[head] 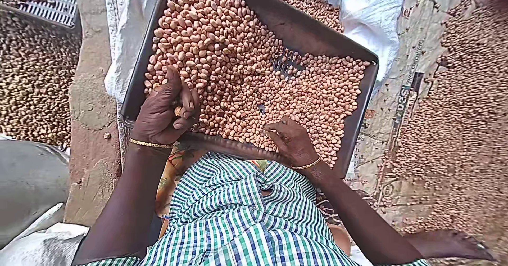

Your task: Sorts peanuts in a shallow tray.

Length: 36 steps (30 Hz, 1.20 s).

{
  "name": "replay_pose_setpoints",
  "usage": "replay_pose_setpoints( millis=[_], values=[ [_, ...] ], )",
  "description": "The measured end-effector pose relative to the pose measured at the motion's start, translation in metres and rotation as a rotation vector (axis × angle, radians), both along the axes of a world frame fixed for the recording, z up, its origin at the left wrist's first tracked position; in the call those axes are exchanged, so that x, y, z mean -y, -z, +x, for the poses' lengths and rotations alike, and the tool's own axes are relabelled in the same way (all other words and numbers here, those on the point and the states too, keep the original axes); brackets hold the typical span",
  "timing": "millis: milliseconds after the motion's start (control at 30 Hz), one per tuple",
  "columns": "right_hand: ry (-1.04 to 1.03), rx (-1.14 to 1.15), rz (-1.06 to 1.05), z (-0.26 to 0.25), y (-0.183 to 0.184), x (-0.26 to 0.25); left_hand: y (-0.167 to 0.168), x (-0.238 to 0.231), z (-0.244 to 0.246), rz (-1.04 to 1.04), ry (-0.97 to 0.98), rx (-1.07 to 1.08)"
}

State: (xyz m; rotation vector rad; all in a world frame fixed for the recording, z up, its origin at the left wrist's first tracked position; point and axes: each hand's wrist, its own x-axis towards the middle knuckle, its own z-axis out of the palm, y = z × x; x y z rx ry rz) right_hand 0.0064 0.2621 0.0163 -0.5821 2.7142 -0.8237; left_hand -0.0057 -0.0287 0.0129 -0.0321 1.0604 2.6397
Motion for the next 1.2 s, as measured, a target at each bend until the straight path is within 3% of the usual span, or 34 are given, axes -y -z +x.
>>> replay_pose_setpoints(
  millis=[133, 233, 333, 433, 567, 700, 767, 867, 900, 933, 1000, 1100, 1200],
  values=[
    [-0.115, -0.106, 0.181, 0.002, 0.011, 0.009, 0.001, -0.001, 0.0, -0.001, -0.011, 0.007],
    [-0.098, 0.002, 0.283, -0.003, 0.0, 0.019, 0.001, -0.001, -0.001, -0.002, -0.01, 0.006],
    [-0.068, 0.082, 0.23, -0.01, -0.005, 0.012, 0.0, -0.001, 0.0, 0.002, -0.009, -0.013],
    [-0.14, -0.108, 0.066, -0.005, 0.007, 0.004, 0.0, 0.0, 0.001, -0.01, -0.002, -0.014],
    [-0.193, -0.177, 0.142, -0.002, 0.015, 0.012, 0.001, -0.001, -0.001, -0.018, -0.003, -0.007],
    [-0.298, -0.077, 0.221, -0.011, 0.007, 0.015, 0.002, 0.0, 0.001, -0.007, -0.005, -0.002],
    [-0.298, -0.052, 0.028, -0.018, 0.013, 0.007, 0.002, 0.001, 0.001, -0.003, 0.001, -0.01],
    [0.115, 0.319, -0.801, -0.032, 0.018, -0.017, 0.004, 0.001, -0.001, -0.009, 0.01, -0.031],
    [0.203, 0.411, -0.964, -0.036, 0.012, -0.028, 0.005, 0.002, 0.001, -0.01, 0.01, -0.026],
    [0.234, 0.444, -0.995, -0.036, 0.007, -0.04, 0.006, 0.003, 0.001, -0.017, 0.013, -0.014],
    [0.264, 0.375, -0.801, -0.025, 0.0, -0.058, 0.003, 0.003, 0.001, -0.041, 0.003, 0.027],
    [0.147, 0.154, -0.227, -0.001, -0.005, -0.062, 0.001, 0.001, 0.001, -0.035, -0.007, 0.018],
    [0.036, -0.054, 0.022, 0.011, 0.006, -0.054, 0.002, 0.001, 0.0, -0.041, -0.005, -0.004]
  ],
)
